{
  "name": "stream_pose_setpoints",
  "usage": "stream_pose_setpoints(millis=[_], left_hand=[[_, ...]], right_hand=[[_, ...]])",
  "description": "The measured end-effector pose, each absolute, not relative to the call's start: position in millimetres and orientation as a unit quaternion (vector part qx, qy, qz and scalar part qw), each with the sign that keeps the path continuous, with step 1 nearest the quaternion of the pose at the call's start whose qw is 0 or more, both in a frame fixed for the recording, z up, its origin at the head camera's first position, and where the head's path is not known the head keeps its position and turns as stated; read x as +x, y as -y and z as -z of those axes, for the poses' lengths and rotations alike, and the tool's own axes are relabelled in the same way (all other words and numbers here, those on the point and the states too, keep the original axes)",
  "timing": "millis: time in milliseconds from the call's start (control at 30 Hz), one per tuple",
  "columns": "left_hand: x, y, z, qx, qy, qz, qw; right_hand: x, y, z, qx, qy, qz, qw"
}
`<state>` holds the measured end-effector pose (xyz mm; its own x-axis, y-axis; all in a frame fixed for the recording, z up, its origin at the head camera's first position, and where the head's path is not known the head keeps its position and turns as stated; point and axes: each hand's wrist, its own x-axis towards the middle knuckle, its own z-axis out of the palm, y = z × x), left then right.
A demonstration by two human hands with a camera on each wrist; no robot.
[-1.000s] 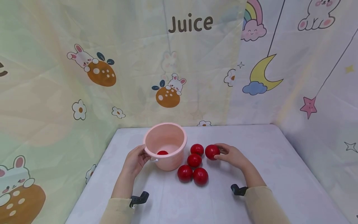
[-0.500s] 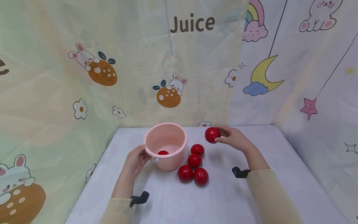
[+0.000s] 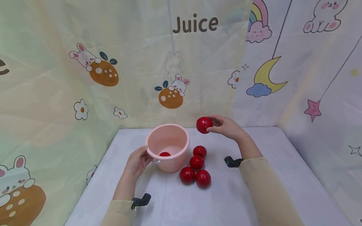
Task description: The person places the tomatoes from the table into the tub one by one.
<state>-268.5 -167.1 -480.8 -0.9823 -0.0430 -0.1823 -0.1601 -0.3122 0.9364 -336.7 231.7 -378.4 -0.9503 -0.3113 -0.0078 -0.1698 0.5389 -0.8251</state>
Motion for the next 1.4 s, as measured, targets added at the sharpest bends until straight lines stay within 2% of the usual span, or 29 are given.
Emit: stream_pose_setpoints(millis=[367, 633, 1000, 1200, 1400], left_hand=[[-268, 168, 482, -0.091, -0.582, -0.808, 0.033], [-267, 168, 481, -0.085, -0.583, -0.807, 0.035], [-268, 166, 484, -0.091, -0.583, -0.807, 0.043], [-270, 165, 484, -0.085, -0.584, -0.806, 0.045], [-271, 170, 484, -0.092, -0.585, -0.804, 0.045]], right_hand=[[-361, -177, 341, -0.177, -0.880, 0.428, 0.106], [-379, -133, 332, -0.233, -0.873, 0.394, 0.169], [-403, -65, 351, -0.283, -0.863, 0.331, 0.254], [-406, -46, 366, -0.264, -0.868, 0.314, 0.281], [-406, -30, 387, -0.246, -0.850, 0.329, 0.331]])
